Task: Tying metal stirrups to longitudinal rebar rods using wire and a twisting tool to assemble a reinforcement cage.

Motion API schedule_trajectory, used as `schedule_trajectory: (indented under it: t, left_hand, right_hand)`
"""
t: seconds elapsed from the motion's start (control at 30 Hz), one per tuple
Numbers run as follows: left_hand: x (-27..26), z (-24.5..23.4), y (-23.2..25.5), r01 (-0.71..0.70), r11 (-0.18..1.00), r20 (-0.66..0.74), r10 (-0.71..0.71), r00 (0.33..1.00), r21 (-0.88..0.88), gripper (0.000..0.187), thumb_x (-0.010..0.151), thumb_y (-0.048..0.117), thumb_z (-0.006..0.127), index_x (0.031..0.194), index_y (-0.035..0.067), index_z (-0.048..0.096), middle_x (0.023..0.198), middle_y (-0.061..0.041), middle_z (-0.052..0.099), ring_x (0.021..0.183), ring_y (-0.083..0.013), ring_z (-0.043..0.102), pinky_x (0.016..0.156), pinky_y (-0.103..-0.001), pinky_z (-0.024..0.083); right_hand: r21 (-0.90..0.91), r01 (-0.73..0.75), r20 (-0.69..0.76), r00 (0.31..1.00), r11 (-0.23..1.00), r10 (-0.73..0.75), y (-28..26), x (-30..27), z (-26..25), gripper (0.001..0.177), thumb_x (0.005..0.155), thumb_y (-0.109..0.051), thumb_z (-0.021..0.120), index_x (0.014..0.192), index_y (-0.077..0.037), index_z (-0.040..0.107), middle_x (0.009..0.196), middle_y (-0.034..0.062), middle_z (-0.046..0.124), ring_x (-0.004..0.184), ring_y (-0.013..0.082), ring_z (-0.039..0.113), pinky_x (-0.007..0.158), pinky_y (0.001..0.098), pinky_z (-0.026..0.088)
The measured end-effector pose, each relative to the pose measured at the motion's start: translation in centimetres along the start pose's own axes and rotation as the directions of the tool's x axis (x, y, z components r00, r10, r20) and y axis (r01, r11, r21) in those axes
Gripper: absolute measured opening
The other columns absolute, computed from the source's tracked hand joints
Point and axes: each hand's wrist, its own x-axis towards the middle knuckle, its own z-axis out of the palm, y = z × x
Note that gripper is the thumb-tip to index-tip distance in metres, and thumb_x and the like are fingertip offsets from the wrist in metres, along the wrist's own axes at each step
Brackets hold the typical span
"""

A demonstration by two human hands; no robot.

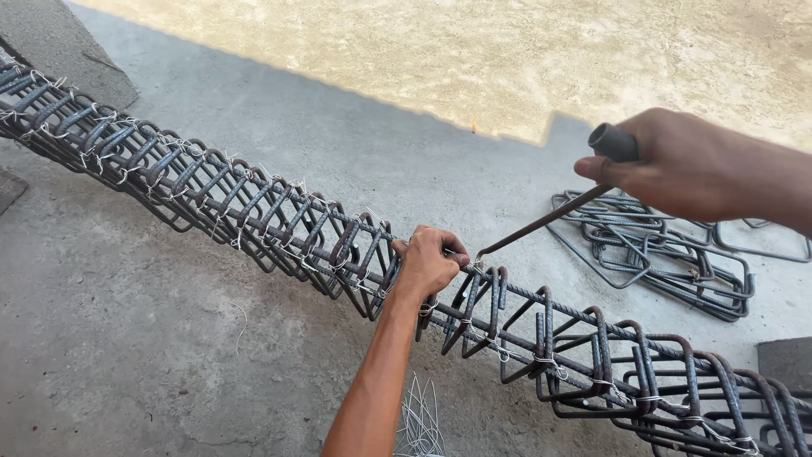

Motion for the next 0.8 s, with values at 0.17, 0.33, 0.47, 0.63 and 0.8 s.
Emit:
schedule_trajectory:
  t: [0.17, 0.33, 0.47, 0.63, 0.8]
  left_hand:
    - [1.2, 0.2, 0.7, -0.034, 0.985, 0.031, 0.029, 0.999, 0.171, 0.011, 0.078, 0.007, 0.078, 0.082, 0.015, 0.082, 0.072, 0.002, 0.078, 0.087, -0.0173, 0.060, 0.099, -0.049, 0.026]
    - [2.0, 0.4, 0.1, -0.090, 0.967, 0.074, 0.075, 0.994, 0.240, 0.014, 0.079, 0.027, 0.086, 0.090, 0.019, 0.083, 0.069, 0.004, 0.074, 0.096, -0.0197, 0.053, 0.090, -0.045, 0.027]
    - [2.3, -0.3, 0.8, 0.009, 0.984, 0.128, -0.033, 0.991, 0.180, 0.013, 0.084, 0.025, 0.082, 0.094, 0.020, 0.079, 0.077, 0.009, 0.079, 0.096, -0.0146, 0.054, 0.093, -0.041, 0.024]
    - [2.8, 0.5, 0.3, 0.020, 0.937, -0.016, -0.015, 1.000, 0.349, 0.031, 0.076, 0.045, 0.089, 0.076, 0.016, 0.077, 0.062, 0.002, 0.070, 0.089, -0.0197, 0.057, 0.095, -0.050, 0.029]
    - [1.8, 1.4, 1.2, 0.056, 0.935, 0.019, -0.067, 0.998, 0.350, 0.021, 0.084, 0.032, 0.082, 0.079, 0.011, 0.083, 0.115, -0.004, 0.073, 0.121, -0.0254, 0.046, 0.099, -0.057, 0.023]
  right_hand:
    - [0.223, -0.158, 0.021, 0.987, 0.962, 0.157, 3.2, -3.4, 2.6, 0.054, 0.107, -0.035, 0.064, 0.072, 0.006, 0.069, 0.052, 0.0176, 0.050, 0.041, 0.0292, 0.047, 0.040, 0.0405, 0.039]
    - [0.507, -0.307, 0.061, 0.945, 0.806, 0.322, 4.9, -5.5, 5.3, 0.047, 0.107, -0.026, 0.066, 0.082, 0.014, 0.071, 0.052, 0.0234, 0.046, 0.041, 0.0375, 0.048, 0.041, 0.0471, 0.039]
    - [0.813, -0.346, 0.155, 0.904, 0.468, 0.399, 6.0, -7.1, 7.3, 0.022, 0.112, -0.018, 0.052, 0.102, 0.001, 0.046, 0.059, 0.0084, 0.019, 0.046, 0.0236, 0.018, 0.047, 0.0473, 0.021]
    - [0.874, -0.388, 0.250, 0.876, 0.292, 0.413, 7.8, -7.3, 8.2, 0.025, 0.115, -0.022, 0.046, 0.100, -0.002, 0.044, 0.060, 0.0030, 0.018, 0.048, 0.0185, 0.019, 0.046, 0.0404, 0.015]
    - [0.781, -0.332, 0.157, 0.924, 0.529, 0.349, 5.5, -7.9, 6.8, 0.029, 0.110, -0.017, 0.058, 0.099, 0.009, 0.052, 0.060, 0.0144, 0.024, 0.047, 0.0299, 0.025, 0.046, 0.0495, 0.025]
